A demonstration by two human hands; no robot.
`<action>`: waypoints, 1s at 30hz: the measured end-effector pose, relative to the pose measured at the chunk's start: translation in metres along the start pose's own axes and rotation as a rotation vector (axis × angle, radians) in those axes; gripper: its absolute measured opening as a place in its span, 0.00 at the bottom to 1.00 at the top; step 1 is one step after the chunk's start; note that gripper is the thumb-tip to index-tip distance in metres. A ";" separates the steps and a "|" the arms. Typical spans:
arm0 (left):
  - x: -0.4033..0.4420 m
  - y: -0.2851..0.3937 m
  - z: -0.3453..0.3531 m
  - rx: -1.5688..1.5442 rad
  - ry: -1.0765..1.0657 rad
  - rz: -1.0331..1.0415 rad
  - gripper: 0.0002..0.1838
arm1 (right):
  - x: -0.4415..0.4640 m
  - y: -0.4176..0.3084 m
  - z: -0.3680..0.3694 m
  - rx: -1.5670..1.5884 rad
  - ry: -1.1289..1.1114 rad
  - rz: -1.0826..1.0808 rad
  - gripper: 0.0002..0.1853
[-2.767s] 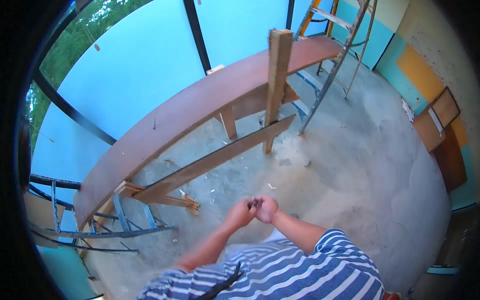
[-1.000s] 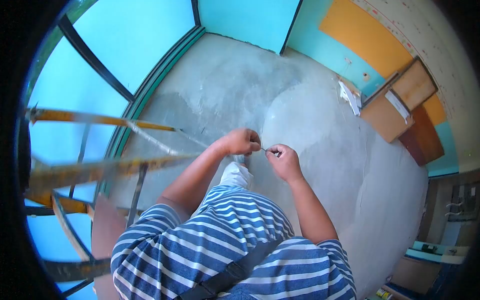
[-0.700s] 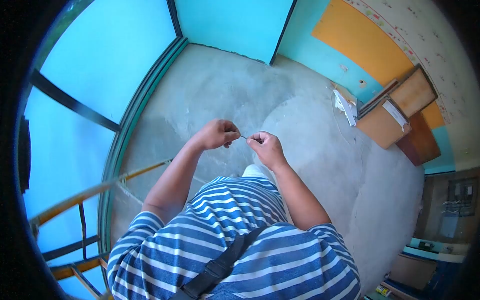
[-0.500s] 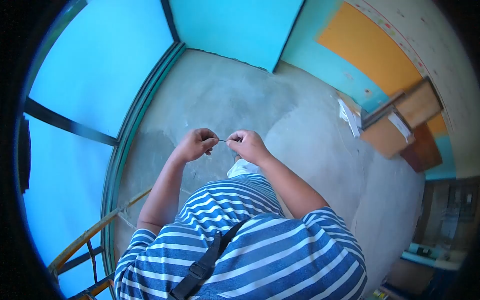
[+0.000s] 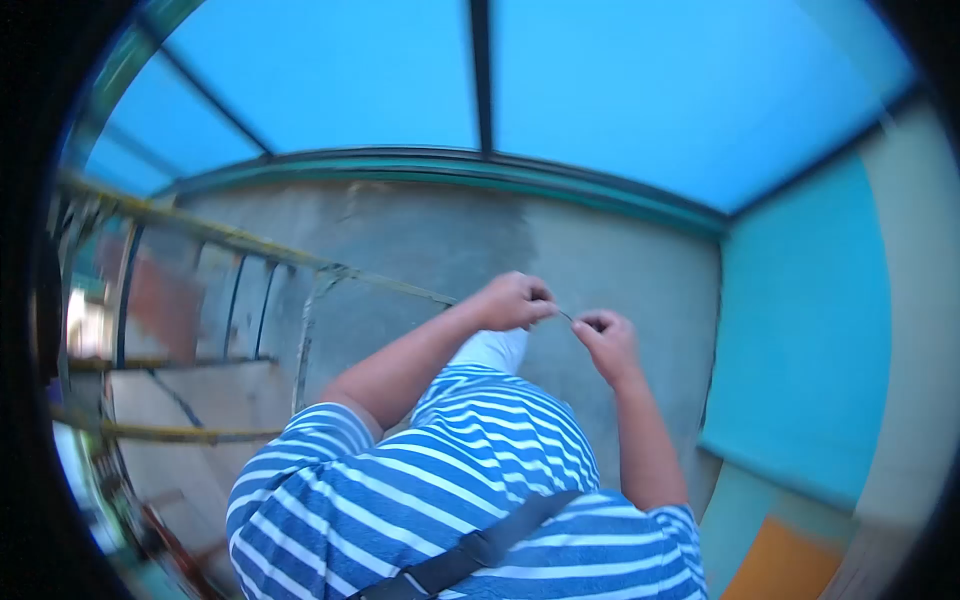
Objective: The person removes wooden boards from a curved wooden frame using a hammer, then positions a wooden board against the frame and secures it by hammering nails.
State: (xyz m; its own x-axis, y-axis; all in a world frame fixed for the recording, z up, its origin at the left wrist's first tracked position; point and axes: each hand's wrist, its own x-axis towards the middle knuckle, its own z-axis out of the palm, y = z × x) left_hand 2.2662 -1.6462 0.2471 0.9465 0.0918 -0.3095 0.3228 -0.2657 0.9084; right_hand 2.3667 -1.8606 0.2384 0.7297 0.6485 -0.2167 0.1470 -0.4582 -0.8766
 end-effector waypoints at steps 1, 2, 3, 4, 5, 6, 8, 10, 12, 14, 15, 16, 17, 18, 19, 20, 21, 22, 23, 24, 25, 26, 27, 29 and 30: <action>0.011 -0.010 -0.023 0.009 0.057 0.021 0.18 | 0.035 -0.009 0.009 -0.031 -0.040 -0.002 0.13; 0.021 -0.020 -0.043 0.022 0.103 0.042 0.18 | 0.064 -0.021 0.018 -0.061 -0.069 0.003 0.13; 0.031 -0.033 -0.061 -0.042 0.129 0.019 0.18 | 0.089 -0.030 0.027 -0.071 -0.113 0.014 0.13; 0.040 -0.044 -0.082 -0.105 0.149 0.002 0.17 | 0.116 -0.042 0.038 -0.081 -0.150 0.028 0.13; 0.045 -0.047 -0.104 -0.120 0.184 -0.012 0.17 | 0.140 -0.056 0.049 -0.100 -0.183 0.031 0.13; 0.049 -0.051 -0.124 -0.134 0.216 -0.028 0.17 | 0.162 -0.069 0.059 -0.118 -0.213 0.035 0.13; 0.061 -0.060 -0.177 -0.108 0.299 -0.024 0.17 | 0.219 -0.100 0.083 -0.163 -0.288 0.005 0.13; 0.078 -0.080 -0.221 -0.043 0.364 0.002 0.16 | 0.269 -0.125 0.107 -0.219 -0.363 -0.022 0.13; 0.086 -0.090 -0.256 -0.031 0.434 -0.014 0.16 | 0.309 -0.153 0.127 -0.225 -0.432 -0.062 0.13; 0.092 -0.102 -0.310 0.014 0.522 -0.007 0.16 | 0.366 -0.173 0.161 -0.226 -0.498 -0.132 0.11; 0.091 -0.106 -0.334 0.007 0.562 -0.021 0.16 | 0.394 -0.181 0.176 -0.214 -0.542 -0.142 0.11; 0.091 -0.112 -0.357 -0.004 0.600 -0.038 0.16 | 0.421 -0.192 0.195 -0.205 -0.589 -0.147 0.11; 0.091 -0.120 -0.378 -0.015 0.634 -0.052 0.16 | 0.445 -0.202 0.214 -0.197 -0.632 -0.148 0.10; 0.090 -0.129 -0.399 -0.033 0.658 -0.093 0.16 | 0.469 -0.210 0.235 -0.168 -0.681 -0.147 0.09; 0.087 -0.139 -0.423 -0.049 0.692 -0.131 0.16 | 0.493 -0.225 0.259 -0.173 -0.748 -0.178 0.09; 0.086 -0.151 -0.445 -0.069 0.725 -0.166 0.17 | 0.515 -0.240 0.282 -0.183 -0.814 -0.208 0.09; 0.085 -0.163 -0.463 -0.097 0.758 -0.198 0.17 | 0.537 -0.255 0.303 -0.200 -0.880 -0.234 0.09; 0.080 -0.178 -0.486 -0.066 0.810 -0.194 0.17 | 0.563 -0.266 0.330 -0.197 -0.940 -0.317 0.10; 0.069 -0.177 -0.510 -0.129 0.866 -0.252 0.17 | 0.584 -0.290 0.357 -0.303 -0.978 -0.365 0.11; 0.058 -0.177 -0.528 -0.204 0.898 -0.308 0.17 | 0.597 -0.313 0.381 -0.411 -1.005 -0.391 0.12; 0.055 -0.189 -0.540 -0.181 0.960 -0.279 0.16 | 0.609 -0.335 0.402 -0.443 -1.087 -0.429 0.13; 0.049 -0.206 -0.557 -0.155 1.023 -0.251 0.16 | 0.624 -0.358 0.430 -0.471 -1.169 -0.467 0.13; 0.040 -0.217 -0.570 -0.187 1.042 -0.275 0.16 | 0.640 -0.372 0.460 -0.494 -1.223 -0.457 0.13; 0.012 -0.234 -0.592 -0.241 1.096 -0.351 0.15 | 0.662 -0.395 0.512 -0.495 -1.308 -0.484 0.12; -0.008 -0.244 -0.604 -0.266 1.134 -0.405 0.15 | 0.667 -0.414 0.539 -0.474 -1.343 -0.523 0.12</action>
State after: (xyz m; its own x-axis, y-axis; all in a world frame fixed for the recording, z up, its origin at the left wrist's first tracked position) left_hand 2.1796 -1.0026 0.1976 0.1995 0.9380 -0.2837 0.4564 0.1672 0.8739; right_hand 2.4332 -0.9106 0.2255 -0.5641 0.7316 -0.3828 0.5746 0.0149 -0.8183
